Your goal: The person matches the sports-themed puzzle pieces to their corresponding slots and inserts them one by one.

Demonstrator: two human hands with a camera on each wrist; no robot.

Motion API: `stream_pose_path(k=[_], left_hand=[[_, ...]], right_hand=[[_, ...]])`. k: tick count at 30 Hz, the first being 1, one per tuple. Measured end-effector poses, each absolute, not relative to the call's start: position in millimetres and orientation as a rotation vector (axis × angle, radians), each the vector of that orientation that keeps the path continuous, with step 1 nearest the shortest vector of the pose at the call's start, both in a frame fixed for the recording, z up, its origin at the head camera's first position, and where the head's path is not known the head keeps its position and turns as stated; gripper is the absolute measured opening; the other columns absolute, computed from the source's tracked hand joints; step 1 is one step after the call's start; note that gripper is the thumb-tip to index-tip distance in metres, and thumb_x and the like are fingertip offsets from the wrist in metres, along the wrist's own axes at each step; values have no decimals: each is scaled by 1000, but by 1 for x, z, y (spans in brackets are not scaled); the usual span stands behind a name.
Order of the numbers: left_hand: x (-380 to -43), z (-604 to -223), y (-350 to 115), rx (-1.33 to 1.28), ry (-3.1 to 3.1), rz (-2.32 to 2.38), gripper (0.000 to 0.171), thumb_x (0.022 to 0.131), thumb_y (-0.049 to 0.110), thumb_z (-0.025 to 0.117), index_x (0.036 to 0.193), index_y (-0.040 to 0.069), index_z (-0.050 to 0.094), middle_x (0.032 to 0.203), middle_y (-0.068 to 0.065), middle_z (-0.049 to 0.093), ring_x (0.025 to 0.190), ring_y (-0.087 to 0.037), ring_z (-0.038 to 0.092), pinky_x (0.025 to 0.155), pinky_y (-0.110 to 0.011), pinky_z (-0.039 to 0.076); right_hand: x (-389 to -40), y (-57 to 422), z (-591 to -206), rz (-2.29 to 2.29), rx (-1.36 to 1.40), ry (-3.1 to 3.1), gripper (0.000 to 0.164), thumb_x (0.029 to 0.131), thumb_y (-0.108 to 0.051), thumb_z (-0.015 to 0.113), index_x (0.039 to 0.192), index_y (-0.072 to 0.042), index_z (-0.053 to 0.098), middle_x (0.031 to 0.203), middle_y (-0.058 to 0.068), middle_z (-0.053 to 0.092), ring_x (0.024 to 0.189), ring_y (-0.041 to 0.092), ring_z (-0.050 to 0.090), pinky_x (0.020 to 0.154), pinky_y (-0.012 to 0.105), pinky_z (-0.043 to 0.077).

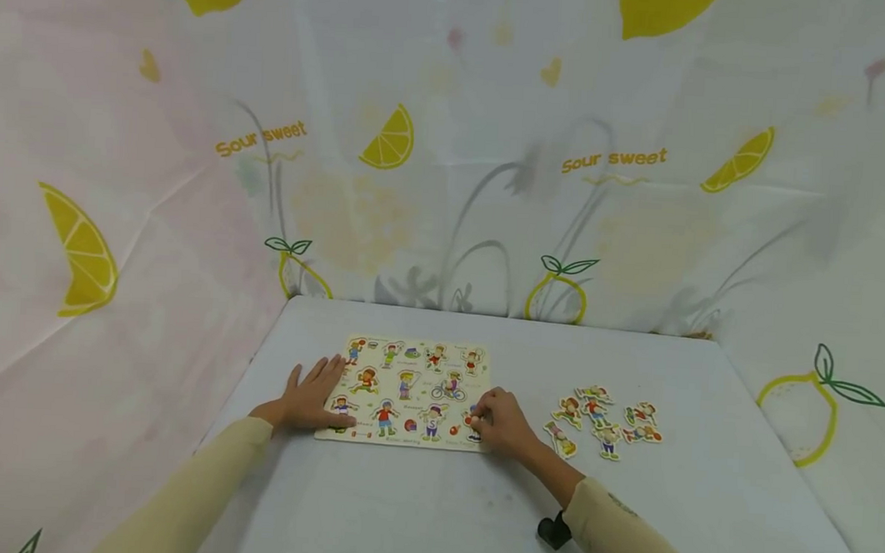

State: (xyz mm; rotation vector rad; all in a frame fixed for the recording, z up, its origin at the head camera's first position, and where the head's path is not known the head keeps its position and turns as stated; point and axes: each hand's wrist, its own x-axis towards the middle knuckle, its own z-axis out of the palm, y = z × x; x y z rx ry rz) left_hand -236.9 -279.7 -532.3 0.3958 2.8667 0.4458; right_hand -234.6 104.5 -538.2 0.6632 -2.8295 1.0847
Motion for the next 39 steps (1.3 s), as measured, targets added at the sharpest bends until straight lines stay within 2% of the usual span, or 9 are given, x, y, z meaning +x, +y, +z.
stream_pose_path(k=[6,8,11,14,17,21,30,35,39], left_hand=[[-235,-533,-279,385,2854,502,118,80,73,61,158,0,9,165,-21,6,151,-45,3,113,-69,-10],[-235,-533,-279,387,2860,498,117,81,73,60,158,0,10,165,-21,7,151,-45,4,113,-69,-10],[-236,-537,-280,389,2865,467,118,80,76,58,158,1,10,166,-20,8,151,-44,4,113,-69,-9],[-239,-546,-284,375,2875,398,120,79,80,54,159,4,8,166,-17,7,152,-42,3,114,-69,-8],[-244,-553,-286,362,2893,385,121,78,82,54,159,6,7,167,-15,7,153,-40,2,114,-68,-9],[-249,-557,-286,363,2894,377,122,77,84,54,160,7,6,167,-14,7,153,-38,2,114,-68,-8],[-250,-560,-288,353,2901,370,122,76,83,55,160,7,8,167,-13,7,153,-38,3,114,-68,-6],[-246,-557,-286,360,2900,380,122,77,82,55,159,4,9,167,-16,8,153,-40,3,114,-69,-7],[-245,-554,-284,357,2908,375,122,77,81,56,158,3,11,166,-17,9,152,-42,4,114,-69,-7]], right_hand=[[-240,106,-536,986,710,-2894,7,85,-9,75,81,-10,70,99,8,61,94,23,55,84,42,47],[-241,108,-534,920,755,-2885,8,85,-14,76,89,-10,70,105,10,61,98,26,56,86,44,48],[-241,113,-530,797,800,-2861,33,86,-28,75,113,-9,68,127,17,57,112,33,56,93,52,45],[-239,118,-527,659,815,-2873,69,86,-46,71,142,-11,50,154,22,34,132,42,44,104,60,37],[-239,122,-524,542,804,-2891,89,86,-59,65,156,-15,31,164,23,12,141,47,31,112,63,28],[-244,127,-523,431,745,-2894,94,87,-64,61,159,-18,23,165,24,5,143,47,28,114,63,24],[-254,143,-519,423,754,-2803,94,87,-60,62,160,-18,20,163,27,-3,145,50,22,114,66,21],[-259,155,-515,422,743,-2803,93,87,-59,62,160,-21,18,164,25,-4,146,48,20,116,65,17],[-257,169,-517,463,702,-2787,93,87,-57,64,160,-20,20,164,26,0,145,50,24,115,66,19]])
